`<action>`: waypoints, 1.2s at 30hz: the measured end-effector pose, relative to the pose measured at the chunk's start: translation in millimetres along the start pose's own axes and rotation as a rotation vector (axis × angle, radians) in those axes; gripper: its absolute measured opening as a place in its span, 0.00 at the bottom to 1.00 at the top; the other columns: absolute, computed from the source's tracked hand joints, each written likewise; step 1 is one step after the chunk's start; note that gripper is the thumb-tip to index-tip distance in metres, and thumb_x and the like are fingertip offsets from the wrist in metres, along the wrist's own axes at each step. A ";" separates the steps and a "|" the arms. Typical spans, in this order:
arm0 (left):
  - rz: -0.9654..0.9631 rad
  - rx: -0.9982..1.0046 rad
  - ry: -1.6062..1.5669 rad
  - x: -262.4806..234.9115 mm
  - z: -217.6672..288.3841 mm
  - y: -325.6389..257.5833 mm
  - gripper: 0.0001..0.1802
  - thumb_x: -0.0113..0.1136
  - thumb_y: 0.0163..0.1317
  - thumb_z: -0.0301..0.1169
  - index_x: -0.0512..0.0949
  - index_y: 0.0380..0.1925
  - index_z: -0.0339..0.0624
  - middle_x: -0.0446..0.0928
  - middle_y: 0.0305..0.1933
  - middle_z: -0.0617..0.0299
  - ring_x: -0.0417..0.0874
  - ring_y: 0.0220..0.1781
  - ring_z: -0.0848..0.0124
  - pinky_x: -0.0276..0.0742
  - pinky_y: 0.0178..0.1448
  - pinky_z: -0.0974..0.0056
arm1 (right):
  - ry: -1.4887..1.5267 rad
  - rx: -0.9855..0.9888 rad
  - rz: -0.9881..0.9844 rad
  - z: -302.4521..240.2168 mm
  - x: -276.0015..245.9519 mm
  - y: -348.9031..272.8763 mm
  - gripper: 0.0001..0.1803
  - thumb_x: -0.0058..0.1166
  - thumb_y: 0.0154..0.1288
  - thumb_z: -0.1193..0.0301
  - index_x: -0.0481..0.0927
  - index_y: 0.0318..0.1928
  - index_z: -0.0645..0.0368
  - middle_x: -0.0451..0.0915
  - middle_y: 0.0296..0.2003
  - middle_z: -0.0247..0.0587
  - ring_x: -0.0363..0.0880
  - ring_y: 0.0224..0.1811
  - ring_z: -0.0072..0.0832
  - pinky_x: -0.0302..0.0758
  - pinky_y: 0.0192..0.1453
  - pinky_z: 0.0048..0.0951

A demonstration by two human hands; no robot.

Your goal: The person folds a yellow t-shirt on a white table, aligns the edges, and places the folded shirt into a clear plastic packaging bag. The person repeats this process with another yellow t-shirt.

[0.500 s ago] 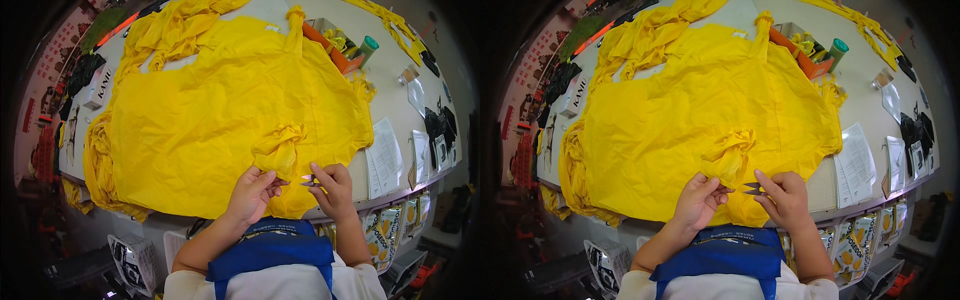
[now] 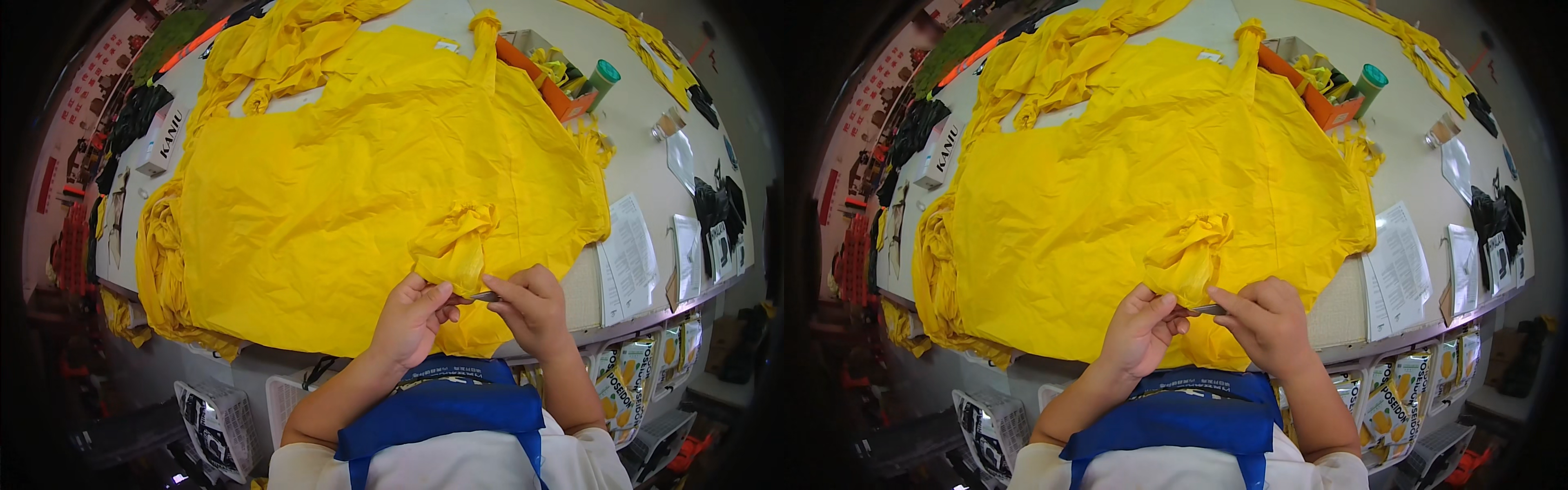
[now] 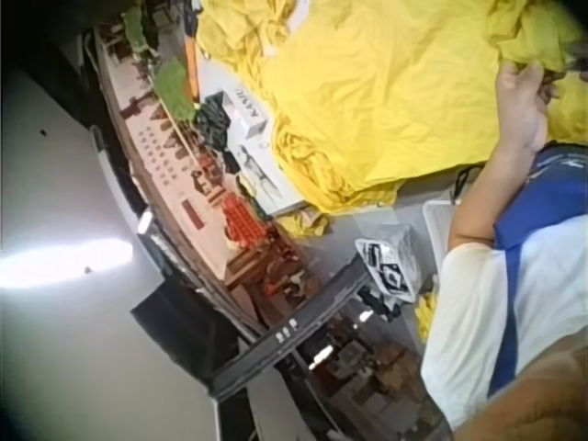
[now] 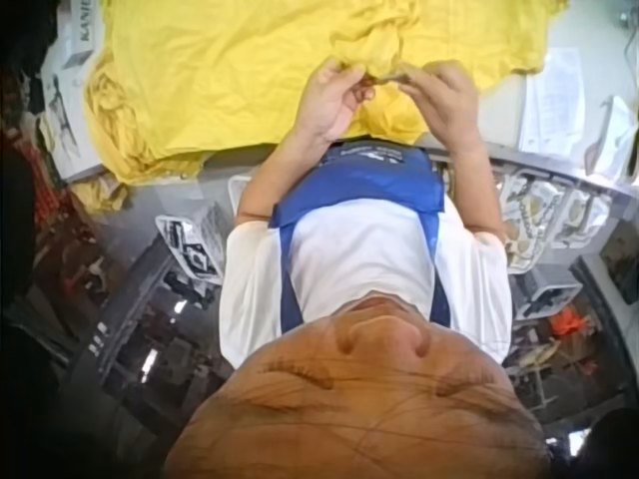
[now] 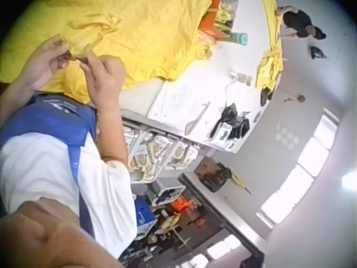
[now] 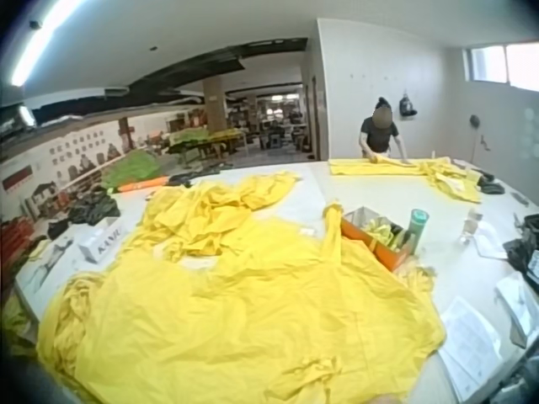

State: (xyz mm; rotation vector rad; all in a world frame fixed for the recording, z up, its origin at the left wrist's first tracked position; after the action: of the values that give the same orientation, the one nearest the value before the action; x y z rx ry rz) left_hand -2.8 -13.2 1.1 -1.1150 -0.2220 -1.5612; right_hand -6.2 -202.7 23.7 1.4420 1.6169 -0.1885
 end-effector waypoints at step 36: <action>-0.019 0.200 0.133 -3.2 -0.1 1.2 0.12 0.58 0.61 0.20 0.76 0.46 0.37 0.80 0.41 0.59 0.79 0.36 0.72 0.75 0.41 0.70 | 0.548 0.860 0.696 132.5 35.9 -66.7 0.10 0.54 0.65 0.73 0.80 0.44 0.64 0.79 0.35 0.31 0.74 0.39 0.18 0.70 0.45 0.19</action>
State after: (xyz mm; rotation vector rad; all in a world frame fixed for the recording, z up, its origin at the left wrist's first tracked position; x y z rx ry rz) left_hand -2.2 -11.6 -1.8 -0.8529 -0.2924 -1.5860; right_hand 10.9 -283.1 -104.9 2.8329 1.3645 -0.0806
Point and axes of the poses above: each hand's wrist, its own y-axis towards the middle knuckle, its own x-axis out of the palm, z = x × y, the point moved 1 cm from there along y, towards the middle knuckle
